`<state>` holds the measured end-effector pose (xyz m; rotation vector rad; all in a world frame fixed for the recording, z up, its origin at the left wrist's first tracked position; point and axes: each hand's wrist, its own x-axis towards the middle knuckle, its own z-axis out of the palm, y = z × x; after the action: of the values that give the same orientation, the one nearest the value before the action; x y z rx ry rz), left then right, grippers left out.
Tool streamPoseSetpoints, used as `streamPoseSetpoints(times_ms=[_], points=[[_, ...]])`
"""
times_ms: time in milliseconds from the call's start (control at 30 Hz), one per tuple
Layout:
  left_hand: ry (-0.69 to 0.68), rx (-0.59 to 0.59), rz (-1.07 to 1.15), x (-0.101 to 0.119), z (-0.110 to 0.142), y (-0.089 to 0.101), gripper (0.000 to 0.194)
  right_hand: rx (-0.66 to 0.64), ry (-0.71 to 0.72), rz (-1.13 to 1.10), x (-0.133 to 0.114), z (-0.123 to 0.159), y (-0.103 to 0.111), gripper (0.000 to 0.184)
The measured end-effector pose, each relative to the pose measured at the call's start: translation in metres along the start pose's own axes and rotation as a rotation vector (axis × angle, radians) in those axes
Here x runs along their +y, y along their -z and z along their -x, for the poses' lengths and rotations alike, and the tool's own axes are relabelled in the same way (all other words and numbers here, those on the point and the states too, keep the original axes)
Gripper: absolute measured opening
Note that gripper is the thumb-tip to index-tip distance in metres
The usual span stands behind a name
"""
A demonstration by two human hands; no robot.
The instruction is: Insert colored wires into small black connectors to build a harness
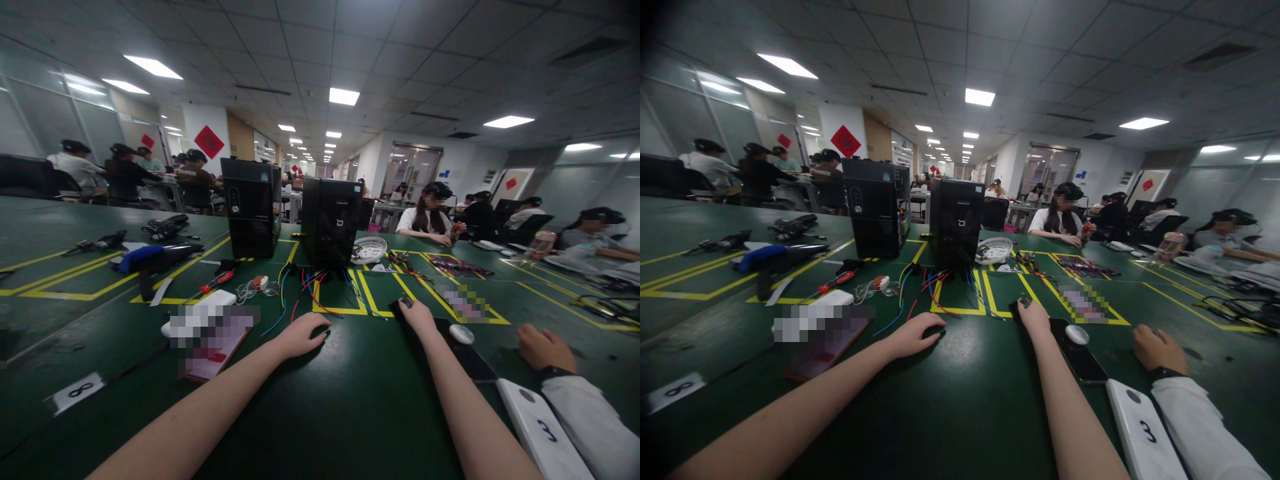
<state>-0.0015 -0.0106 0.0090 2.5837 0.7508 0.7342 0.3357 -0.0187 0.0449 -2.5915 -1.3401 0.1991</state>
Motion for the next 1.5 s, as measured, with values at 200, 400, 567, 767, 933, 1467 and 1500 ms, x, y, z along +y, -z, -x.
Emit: streamPoseSetpoints(times_ms=[200,400,567,767,933,1467,1500], points=[[-0.022,0.013,-0.005,-0.001,0.000,0.000,0.026,-0.024,0.019,0.000,-0.011,-0.003,-0.008,0.049],[-0.035,-0.002,-0.020,0.000,-0.001,0.000,0.025,0.009,-0.103,0.003,0.005,-0.011,-0.004,0.057],[-0.038,0.001,-0.012,-0.002,0.000,-0.001,0.024,0.090,-0.071,0.011,0.022,-0.021,0.010,0.047],[-0.047,0.000,-0.020,-0.002,-0.001,-0.001,0.024,0.153,0.103,0.014,0.022,-0.028,0.016,0.028],[-0.049,-0.004,-0.018,-0.002,-0.001,-0.001,0.023,0.192,0.175,0.064,0.020,-0.024,0.011,0.024],[-0.063,-0.013,-0.027,-0.002,-0.002,-0.001,0.020,0.306,0.114,0.099,0.011,-0.012,0.007,0.023],[-0.064,-0.011,-0.027,-0.002,-0.002,-0.001,0.020,0.308,0.113,0.102,0.011,-0.013,0.007,0.023]])
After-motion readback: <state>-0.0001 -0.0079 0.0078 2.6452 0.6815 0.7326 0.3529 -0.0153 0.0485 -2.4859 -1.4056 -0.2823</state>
